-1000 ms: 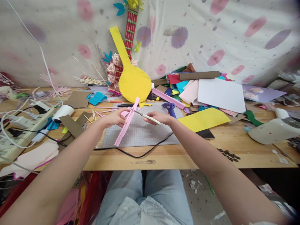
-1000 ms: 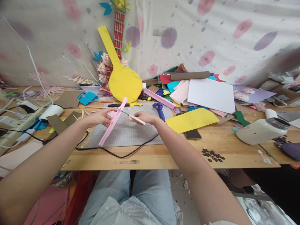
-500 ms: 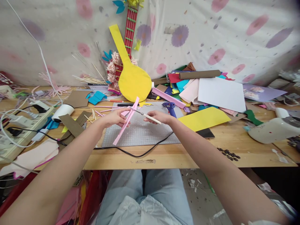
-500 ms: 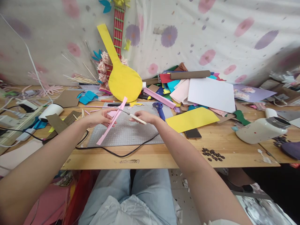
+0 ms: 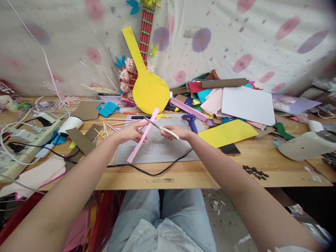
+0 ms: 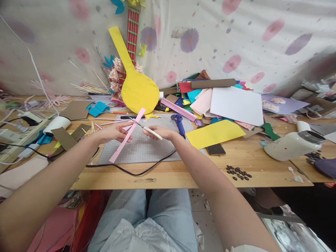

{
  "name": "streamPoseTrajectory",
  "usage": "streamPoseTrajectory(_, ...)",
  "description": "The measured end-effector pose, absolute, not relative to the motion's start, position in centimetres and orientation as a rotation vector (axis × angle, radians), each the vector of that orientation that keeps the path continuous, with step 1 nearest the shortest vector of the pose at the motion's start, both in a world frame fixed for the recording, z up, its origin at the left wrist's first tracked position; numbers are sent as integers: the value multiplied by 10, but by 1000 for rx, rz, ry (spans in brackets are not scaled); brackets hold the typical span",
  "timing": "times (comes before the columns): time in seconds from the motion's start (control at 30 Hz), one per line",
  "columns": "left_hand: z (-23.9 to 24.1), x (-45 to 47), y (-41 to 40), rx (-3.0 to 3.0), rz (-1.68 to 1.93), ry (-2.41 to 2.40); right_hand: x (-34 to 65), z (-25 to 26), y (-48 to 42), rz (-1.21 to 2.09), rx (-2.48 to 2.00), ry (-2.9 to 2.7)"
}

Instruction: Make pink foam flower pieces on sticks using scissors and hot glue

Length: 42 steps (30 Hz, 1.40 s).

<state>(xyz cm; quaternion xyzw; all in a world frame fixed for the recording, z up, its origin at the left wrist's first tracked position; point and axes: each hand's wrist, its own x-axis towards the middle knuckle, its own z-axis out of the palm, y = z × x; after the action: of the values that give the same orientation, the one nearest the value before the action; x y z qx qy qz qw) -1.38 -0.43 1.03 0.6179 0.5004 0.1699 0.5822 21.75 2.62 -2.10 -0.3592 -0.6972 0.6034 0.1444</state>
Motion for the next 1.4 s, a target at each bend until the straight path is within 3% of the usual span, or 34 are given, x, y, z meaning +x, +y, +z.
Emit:
streamPoseTrajectory(0.6, 10, -10, -2, 1508, 431, 1281, 221, -22, 31, 1518, -1174, -2035)
streamPoseTrajectory(0.87, -3, -5, 0, 1879, 454, 1589, 223, -27, 35, 1022, -1290, -2150)
streamPoseTrajectory(1.4, 10, -4, -14, 2350, 425, 1744, 215, -17, 18, 430, -1353, -2425)
